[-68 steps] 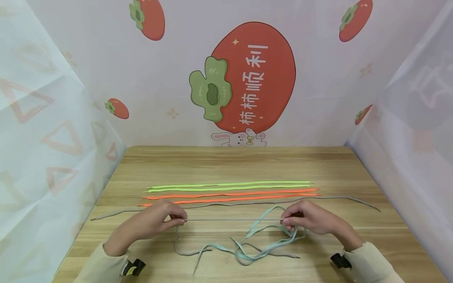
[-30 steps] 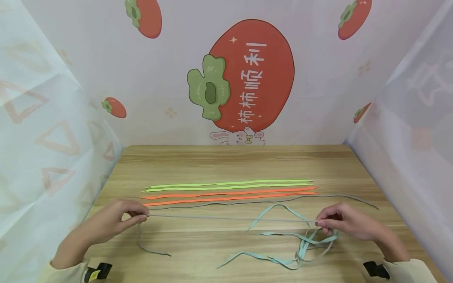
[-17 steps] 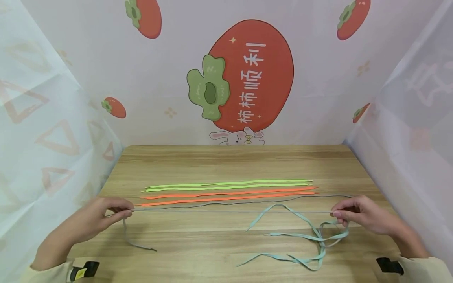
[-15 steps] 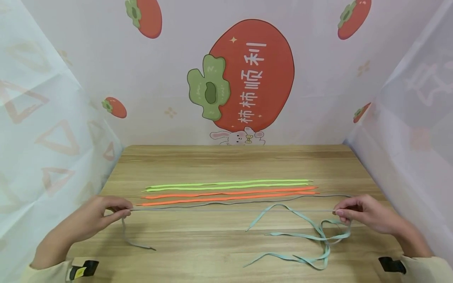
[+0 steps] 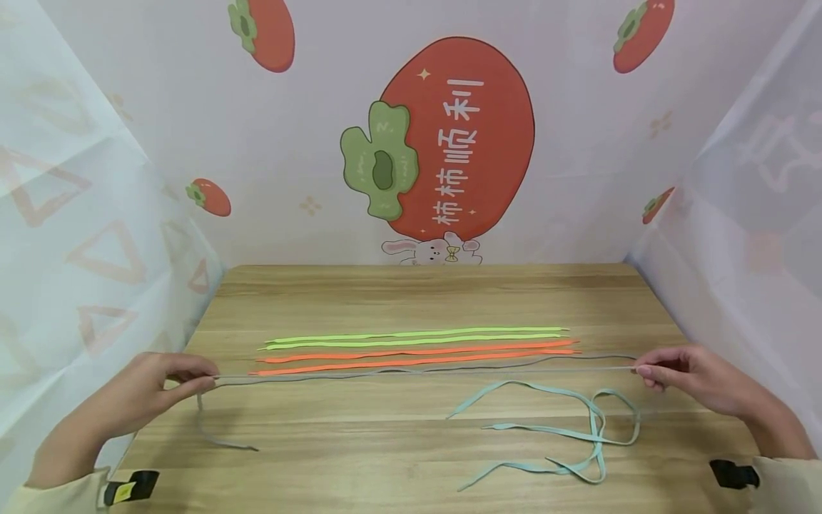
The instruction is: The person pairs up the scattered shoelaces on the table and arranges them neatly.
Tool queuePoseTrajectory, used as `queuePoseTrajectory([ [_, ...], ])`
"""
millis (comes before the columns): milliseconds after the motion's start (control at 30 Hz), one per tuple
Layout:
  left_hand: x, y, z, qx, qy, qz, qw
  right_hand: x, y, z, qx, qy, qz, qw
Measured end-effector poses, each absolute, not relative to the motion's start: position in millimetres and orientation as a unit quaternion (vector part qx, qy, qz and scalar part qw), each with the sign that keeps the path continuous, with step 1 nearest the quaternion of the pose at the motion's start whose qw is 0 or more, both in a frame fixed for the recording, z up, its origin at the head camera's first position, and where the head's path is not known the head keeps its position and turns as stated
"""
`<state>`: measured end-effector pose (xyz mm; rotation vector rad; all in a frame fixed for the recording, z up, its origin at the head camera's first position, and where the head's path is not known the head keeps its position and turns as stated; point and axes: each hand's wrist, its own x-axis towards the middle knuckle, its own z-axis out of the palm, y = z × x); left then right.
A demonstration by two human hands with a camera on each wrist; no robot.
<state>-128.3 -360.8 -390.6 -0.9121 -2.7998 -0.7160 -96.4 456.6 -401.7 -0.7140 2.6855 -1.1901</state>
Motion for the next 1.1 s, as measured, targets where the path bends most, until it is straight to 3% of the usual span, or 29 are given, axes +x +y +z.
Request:
queuePoseTrajectory([
  [633, -127, -396, -400, -0.261, -0.929, -0.261, 0.037, -106, 510, -413, -0.098, 0.945, -0.312, -0.029],
  [867, -127, -407, -409, -0.252, -0.925, -0.284, 0.016, -111, 519, -426, -0.075, 0.951, -0.301, -0.009],
  [1100, -124, -415, -420, -0.18, -0.947, -0.263, -0.026, -117, 525, -437, -0.074, 0.952, -0.297, 0.004],
])
